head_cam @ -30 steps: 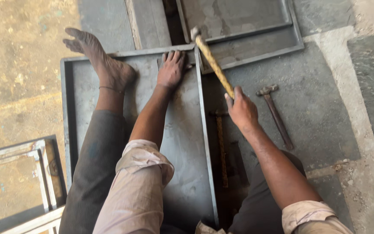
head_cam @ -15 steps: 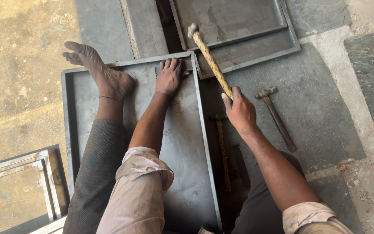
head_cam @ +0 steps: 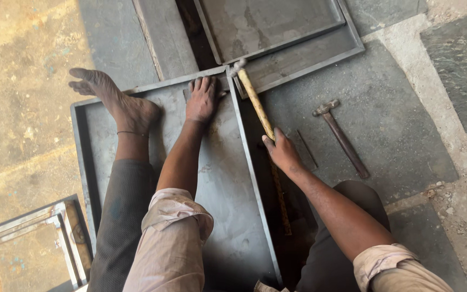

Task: The person assembles a rectangular metal frame by hammering metal strips into place along the edges. They use a hammer and a metal file to secure and smooth the joints while sitting on the floor.

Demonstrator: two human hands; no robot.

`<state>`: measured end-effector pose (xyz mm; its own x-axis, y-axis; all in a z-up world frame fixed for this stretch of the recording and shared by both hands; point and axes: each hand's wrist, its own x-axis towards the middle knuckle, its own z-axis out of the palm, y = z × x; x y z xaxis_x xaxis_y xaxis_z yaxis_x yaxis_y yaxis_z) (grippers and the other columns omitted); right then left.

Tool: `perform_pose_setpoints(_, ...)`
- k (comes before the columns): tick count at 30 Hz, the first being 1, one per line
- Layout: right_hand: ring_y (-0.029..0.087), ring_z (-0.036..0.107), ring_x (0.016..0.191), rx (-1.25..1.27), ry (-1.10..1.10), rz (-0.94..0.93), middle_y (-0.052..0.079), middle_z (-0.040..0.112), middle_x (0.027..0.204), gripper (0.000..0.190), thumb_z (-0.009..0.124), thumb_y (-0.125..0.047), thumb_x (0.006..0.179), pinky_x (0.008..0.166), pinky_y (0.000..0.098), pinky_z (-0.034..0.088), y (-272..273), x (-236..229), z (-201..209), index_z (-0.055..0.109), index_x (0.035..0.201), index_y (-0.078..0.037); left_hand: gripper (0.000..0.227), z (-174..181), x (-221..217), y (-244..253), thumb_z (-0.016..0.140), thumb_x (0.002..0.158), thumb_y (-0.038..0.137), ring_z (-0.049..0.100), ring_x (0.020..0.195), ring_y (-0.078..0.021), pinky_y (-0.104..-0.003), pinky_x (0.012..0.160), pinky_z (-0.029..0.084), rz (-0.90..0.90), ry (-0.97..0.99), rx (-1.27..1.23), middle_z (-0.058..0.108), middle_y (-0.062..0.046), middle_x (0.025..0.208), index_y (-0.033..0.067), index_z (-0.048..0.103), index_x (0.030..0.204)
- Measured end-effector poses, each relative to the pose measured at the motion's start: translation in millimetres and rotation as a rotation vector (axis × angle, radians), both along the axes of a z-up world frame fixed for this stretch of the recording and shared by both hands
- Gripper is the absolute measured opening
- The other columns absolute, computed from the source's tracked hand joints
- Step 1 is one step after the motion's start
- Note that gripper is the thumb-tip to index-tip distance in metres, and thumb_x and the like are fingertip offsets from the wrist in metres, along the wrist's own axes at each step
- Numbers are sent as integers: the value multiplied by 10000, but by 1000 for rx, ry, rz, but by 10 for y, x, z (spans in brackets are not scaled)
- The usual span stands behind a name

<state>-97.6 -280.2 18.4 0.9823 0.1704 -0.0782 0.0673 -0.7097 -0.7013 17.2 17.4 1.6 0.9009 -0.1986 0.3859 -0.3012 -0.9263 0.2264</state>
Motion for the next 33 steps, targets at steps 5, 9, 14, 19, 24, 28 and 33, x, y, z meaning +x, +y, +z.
perform_pose_setpoints(5, 96, 494, 495, 658, 183, -189, 8, 507, 671, 332, 584, -368, 1066, 410, 293, 433, 97, 108, 72, 500, 981, -59, 576, 39, -5, 22, 611, 1010, 408, 483, 1276, -366, -519, 1102, 354, 2, -27, 3, 549, -170, 1352, -21, 578, 1393)
perform_pose_setpoints(9, 77, 505, 446, 736, 267, -234, -16, 518, 629, 289, 574, -363, 1039, 382, 269, 458, 237, -114, 121, 503, 953, -96, 562, 12, -155, -39, 611, 1017, 398, 476, 1294, -388, -528, 1097, 345, -11, -20, -9, 546, -178, 1365, -22, 580, 1389)
perform_pose_setpoints(14, 85, 445, 417, 811, 506, -318, -26, 472, 619, 267, 598, -360, 1010, 357, 290, 420, 332, 143, 183, 487, 987, -118, 563, 175, 76, -32, 625, 1008, 414, 476, 1294, -389, -533, 1104, 344, 8, -12, -34, 551, -178, 1357, -9, 583, 1378)
perform_pose_setpoints(19, 74, 469, 448, 931, 570, -220, -37, 469, 652, 315, 600, -386, 1051, 381, 288, 468, 316, 24, 10, 455, 1001, -111, 536, 17, -189, -18, 630, 1034, 391, 466, 1316, -394, -523, 1124, 347, -6, -41, -31, 554, -177, 1379, -14, 598, 1384)
perform_pose_setpoints(24, 67, 423, 416, 968, 604, -305, -46, 446, 626, 260, 608, -372, 1006, 352, 275, 404, 357, 168, 38, 483, 1038, -147, 569, 139, 45, -73, 649, 998, 428, 481, 1299, -386, -525, 1106, 348, 14, -33, 4, 561, -167, 1352, -1, 598, 1369)
perform_pose_setpoints(28, 73, 431, 422, 765, 657, -138, -38, 453, 632, 295, 604, -374, 1018, 355, 283, 426, 256, -113, -63, 471, 1029, -111, 598, -12, -149, -28, 626, 994, 455, 494, 1266, -378, -516, 1107, 354, 115, 81, 20, 543, -173, 1335, 8, 572, 1387)
perform_pose_setpoints(33, 87, 494, 449, 599, 572, -93, -20, 514, 638, 311, 631, -387, 1007, 369, 286, 431, -183, -121, 25, 557, 1091, -96, 536, 100, -170, -171, 567, 1018, 430, 489, 1257, -378, -499, 1084, 365, 193, 29, 22, 540, -173, 1355, 41, 543, 1385)
